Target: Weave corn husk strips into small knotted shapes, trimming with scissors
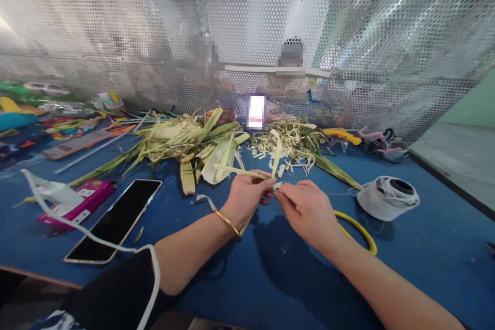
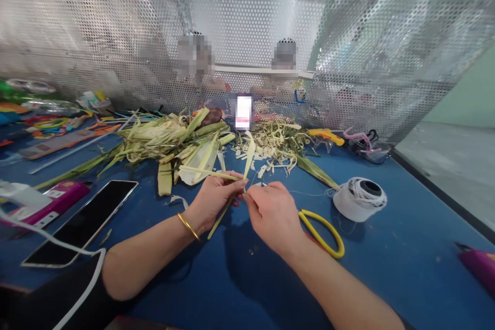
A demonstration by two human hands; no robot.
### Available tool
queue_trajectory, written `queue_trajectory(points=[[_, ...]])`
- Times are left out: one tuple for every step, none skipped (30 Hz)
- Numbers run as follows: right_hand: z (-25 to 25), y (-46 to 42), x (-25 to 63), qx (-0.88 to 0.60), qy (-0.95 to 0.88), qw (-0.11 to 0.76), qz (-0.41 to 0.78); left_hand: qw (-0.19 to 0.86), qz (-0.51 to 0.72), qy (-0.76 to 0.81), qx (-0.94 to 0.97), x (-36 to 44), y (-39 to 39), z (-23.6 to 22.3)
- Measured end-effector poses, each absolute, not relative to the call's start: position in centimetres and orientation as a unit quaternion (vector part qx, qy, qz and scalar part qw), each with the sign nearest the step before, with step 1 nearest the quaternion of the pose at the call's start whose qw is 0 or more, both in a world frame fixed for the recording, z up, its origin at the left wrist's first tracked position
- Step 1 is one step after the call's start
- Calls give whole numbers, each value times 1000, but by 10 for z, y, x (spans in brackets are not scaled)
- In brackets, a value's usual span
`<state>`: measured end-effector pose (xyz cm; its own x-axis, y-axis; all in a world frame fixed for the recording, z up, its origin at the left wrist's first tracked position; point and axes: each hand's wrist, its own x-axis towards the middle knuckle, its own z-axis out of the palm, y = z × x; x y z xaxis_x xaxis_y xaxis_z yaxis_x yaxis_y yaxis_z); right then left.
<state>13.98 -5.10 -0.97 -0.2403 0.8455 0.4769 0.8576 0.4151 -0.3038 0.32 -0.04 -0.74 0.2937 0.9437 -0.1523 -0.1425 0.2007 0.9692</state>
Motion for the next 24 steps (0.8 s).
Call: queue_trajectory(points=[[-9,-52,139,-548,-783,293,11,649,410,429,475,3,0,-7],[-9,-52,139,-558,-776,289,39,650,403,436,475,3,1,-7],[-7,-51,140,-570,-766,287,72,651,397,440,474,2,2,-6],[-6,-49,143,-584,-750,291,108,652,392,442,475,2,3,-5],[-4,-47,146,-599,-726,305,144,653,388,443,477,1,3,-3],[-3,-44,149,-613,-695,330,177,655,381,441,480,1,3,-1],[-2,-41,153,-623,-659,365,209,658,371,440,486,1,2,0],[-2,-37,156,-626,-622,405,240,661,357,438,493,0,1,2],[-2,-34,158,-619,-591,438,276,667,340,434,502,0,0,3],[-3,-32,160,-606,-563,463,320,673,321,429,510,-1,-1,3],[-4,-30,160,-588,-540,479,366,678,303,423,519,-1,-2,3],[-6,-29,160,-570,-522,488,406,682,287,417,528,-1,-3,3],[-8,-28,159,-556,-509,495,432,684,274,413,536,-1,-3,2],[-10,-28,157,-552,-501,503,438,683,263,412,542,-1,-4,2],[-12,-28,156,-555,-499,510,428,681,256,414,547,-1,-4,1],[-14,-28,154,-563,-501,515,407,679,250,416,551,-1,-4,0],[-16,-28,154,-576,-505,518,381,678,245,417,554,0,-4,0],[-17,-28,153,-589,-509,516,358,677,243,418,555,0,-4,0],[-18,-27,154,-600,-514,511,339,678,244,418,553,0,-4,0],[-19,-27,155,-606,-520,505,327,678,248,420,550,1,-4,0],[-19,-26,157,-607,-527,500,322,678,255,423,544,1,-4,0],[-18,-24,159,-604,-532,498,324,678,263,428,536,1,-3,-1],[-16,-23,161,-598,-536,495,332,680,273,431,527,1,-3,-1],[-15,-23,162,-590,-542,489,344,683,284,431,517,1,-2,-2]])
